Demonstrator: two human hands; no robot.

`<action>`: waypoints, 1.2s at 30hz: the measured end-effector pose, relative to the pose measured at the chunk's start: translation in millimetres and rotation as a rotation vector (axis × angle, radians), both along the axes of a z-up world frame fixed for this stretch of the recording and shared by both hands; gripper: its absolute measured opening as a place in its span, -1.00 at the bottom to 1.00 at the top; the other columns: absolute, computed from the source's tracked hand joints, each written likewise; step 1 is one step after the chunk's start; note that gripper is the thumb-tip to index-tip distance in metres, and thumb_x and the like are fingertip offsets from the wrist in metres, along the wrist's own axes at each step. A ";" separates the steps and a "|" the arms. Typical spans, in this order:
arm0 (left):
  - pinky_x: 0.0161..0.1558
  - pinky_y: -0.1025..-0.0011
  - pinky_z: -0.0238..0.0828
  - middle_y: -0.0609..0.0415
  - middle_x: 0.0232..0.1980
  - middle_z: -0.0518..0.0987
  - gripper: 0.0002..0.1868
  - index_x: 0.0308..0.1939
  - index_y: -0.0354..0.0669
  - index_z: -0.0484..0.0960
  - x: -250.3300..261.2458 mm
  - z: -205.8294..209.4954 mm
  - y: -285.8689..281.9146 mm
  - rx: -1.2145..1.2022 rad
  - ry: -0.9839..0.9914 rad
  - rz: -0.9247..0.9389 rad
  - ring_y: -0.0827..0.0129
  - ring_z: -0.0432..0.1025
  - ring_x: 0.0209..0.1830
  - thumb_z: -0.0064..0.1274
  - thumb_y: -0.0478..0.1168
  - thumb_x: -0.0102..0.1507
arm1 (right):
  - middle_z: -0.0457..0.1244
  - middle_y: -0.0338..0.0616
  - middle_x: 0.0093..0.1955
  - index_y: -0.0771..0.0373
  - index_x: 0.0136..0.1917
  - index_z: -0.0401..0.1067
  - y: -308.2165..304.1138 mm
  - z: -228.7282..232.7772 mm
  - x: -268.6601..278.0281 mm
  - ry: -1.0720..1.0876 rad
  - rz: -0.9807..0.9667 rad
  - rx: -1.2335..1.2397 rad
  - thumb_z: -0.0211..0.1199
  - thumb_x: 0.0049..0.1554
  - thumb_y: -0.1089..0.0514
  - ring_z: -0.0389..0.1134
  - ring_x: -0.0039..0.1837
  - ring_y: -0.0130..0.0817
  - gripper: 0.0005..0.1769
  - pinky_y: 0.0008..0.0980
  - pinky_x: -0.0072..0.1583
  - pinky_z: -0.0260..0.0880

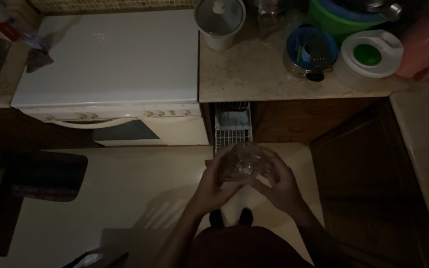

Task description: Carrying drinking glasses from a kitchen drawer to set them on a dining table.

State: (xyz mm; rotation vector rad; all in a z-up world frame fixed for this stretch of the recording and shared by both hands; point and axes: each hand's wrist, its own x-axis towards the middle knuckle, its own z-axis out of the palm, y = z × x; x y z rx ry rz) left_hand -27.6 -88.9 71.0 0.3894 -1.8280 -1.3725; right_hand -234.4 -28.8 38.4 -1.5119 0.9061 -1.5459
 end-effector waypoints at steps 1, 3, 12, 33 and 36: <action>0.41 0.12 0.43 -0.21 0.55 0.31 -0.10 0.60 -0.15 0.04 0.2 -1.4 1.5 0.000 0.001 -0.001 0.02 0.31 0.52 0.23 -0.44 0.28 | 0.04 -0.02 0.59 0.28 0.61 0.03 1.1 -0.1 0.1 0.001 -0.001 0.000 0.33 0.15 0.41 0.17 0.57 -0.17 -0.15 -0.14 0.47 0.31; 0.45 0.10 0.41 -0.22 0.60 0.26 -0.14 0.61 -0.17 0.05 1.0 -3.4 3.9 -0.056 0.050 -0.007 0.01 0.27 0.57 0.19 -0.45 0.33 | 0.06 -0.04 0.61 0.26 0.59 0.01 2.3 0.0 0.4 0.005 0.009 0.034 0.33 0.15 0.39 0.19 0.56 -0.18 -0.15 -0.15 0.46 0.34; 0.42 0.13 0.44 -0.22 0.56 0.30 -0.11 0.63 -0.17 0.02 -4.8 -15.3 3.6 -0.061 0.011 0.023 0.04 0.32 0.52 0.21 -0.43 0.33 | 0.09 -0.03 0.58 0.26 0.60 0.04 7.7 18.3 -1.6 0.002 0.019 0.103 0.35 0.13 0.39 0.20 0.55 -0.17 -0.14 -0.13 0.45 0.34; 0.54 0.14 0.24 -0.18 0.62 0.24 -0.09 0.63 -0.23 0.02 -70.4 -16.4 11.1 0.016 -0.020 -0.141 0.10 0.21 0.61 0.24 -0.37 0.32 | 0.13 -0.01 0.53 0.23 0.57 0.09 48.1 8.3 -51.1 -0.099 -0.185 0.219 0.35 0.13 0.37 0.22 0.53 -0.11 -0.18 -0.09 0.43 0.38; 0.53 0.13 0.28 -0.19 0.58 0.31 -0.08 0.64 -0.22 0.04 -75.3 -26.2 0.9 0.001 -0.033 -0.200 0.07 0.28 0.57 0.26 -0.35 0.32 | 0.20 0.04 0.47 0.24 0.55 0.11 52.3 6.0 -46.4 -0.136 -0.272 0.274 0.37 0.09 0.38 0.24 0.51 -0.10 -0.17 -0.08 0.41 0.39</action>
